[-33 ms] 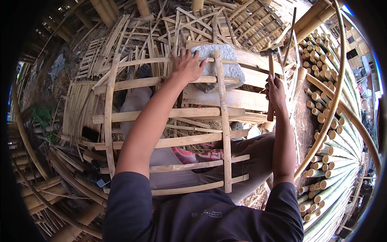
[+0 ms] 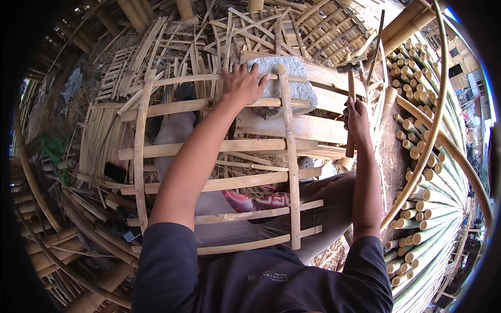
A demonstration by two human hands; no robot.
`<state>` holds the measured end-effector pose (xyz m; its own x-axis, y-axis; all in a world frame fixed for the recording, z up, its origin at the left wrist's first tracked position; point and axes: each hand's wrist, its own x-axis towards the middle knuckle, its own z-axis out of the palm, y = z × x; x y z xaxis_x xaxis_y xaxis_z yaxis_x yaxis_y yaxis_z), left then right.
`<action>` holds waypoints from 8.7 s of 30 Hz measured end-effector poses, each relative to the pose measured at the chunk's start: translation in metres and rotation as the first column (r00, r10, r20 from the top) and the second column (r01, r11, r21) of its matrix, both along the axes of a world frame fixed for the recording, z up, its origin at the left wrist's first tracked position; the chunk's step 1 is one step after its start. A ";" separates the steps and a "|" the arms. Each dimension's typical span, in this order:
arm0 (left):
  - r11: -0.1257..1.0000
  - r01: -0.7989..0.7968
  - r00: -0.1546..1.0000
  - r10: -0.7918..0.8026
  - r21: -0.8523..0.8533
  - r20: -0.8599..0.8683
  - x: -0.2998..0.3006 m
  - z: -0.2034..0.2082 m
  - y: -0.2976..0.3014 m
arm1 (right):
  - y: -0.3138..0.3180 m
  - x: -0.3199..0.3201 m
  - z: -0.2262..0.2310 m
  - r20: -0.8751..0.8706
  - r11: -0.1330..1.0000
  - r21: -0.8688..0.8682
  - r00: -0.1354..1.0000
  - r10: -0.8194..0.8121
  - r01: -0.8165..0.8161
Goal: The person is hammering nails into wooden slats to secure them onto a bamboo grid structure.
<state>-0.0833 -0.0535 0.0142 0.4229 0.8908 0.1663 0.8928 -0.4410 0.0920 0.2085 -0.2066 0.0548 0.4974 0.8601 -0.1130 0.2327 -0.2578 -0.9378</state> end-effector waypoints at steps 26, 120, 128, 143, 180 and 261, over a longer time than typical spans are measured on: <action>0.999 -0.027 1.000 0.027 -0.023 -0.004 -0.002 -0.008 -0.001 | 0.049 -0.161 0.111 0.889 0.859 -0.414 0.070 0.453 -0.302; 0.995 -0.076 0.991 0.067 0.066 0.119 0.002 -0.009 -0.008 | 0.013 -0.071 -0.001 0.245 0.942 -0.295 0.940 0.237 -0.161; 0.998 -0.051 0.997 0.052 -0.031 0.053 0.004 -0.002 -0.003 | 0.018 -0.077 -0.007 0.465 0.989 -0.044 0.874 0.143 -0.138; 0.999 -0.051 0.997 0.050 0.016 0.061 0.003 -0.005 -0.005 | 0.014 -0.082 -0.015 0.642 0.933 -0.182 0.681 0.351 -0.310; 0.999 -0.041 0.994 0.040 0.008 0.103 0.008 -0.004 -0.007 | 0.007 -0.061 0.021 -0.146 0.993 0.073 0.983 0.107 -0.097; 0.343 0.896 0.291 -0.933 -0.283 -0.210 -0.079 0.038 -0.111 | -0.014 0.075 0.023 -0.321 0.833 0.277 0.863 -0.390 0.479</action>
<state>-0.1626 -0.1645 0.0520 0.9767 -0.1071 -0.1858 -0.1045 -0.9942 0.0233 0.2837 -0.2204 0.0778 0.8236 0.5667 -0.0242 -0.0725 0.0627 -0.9954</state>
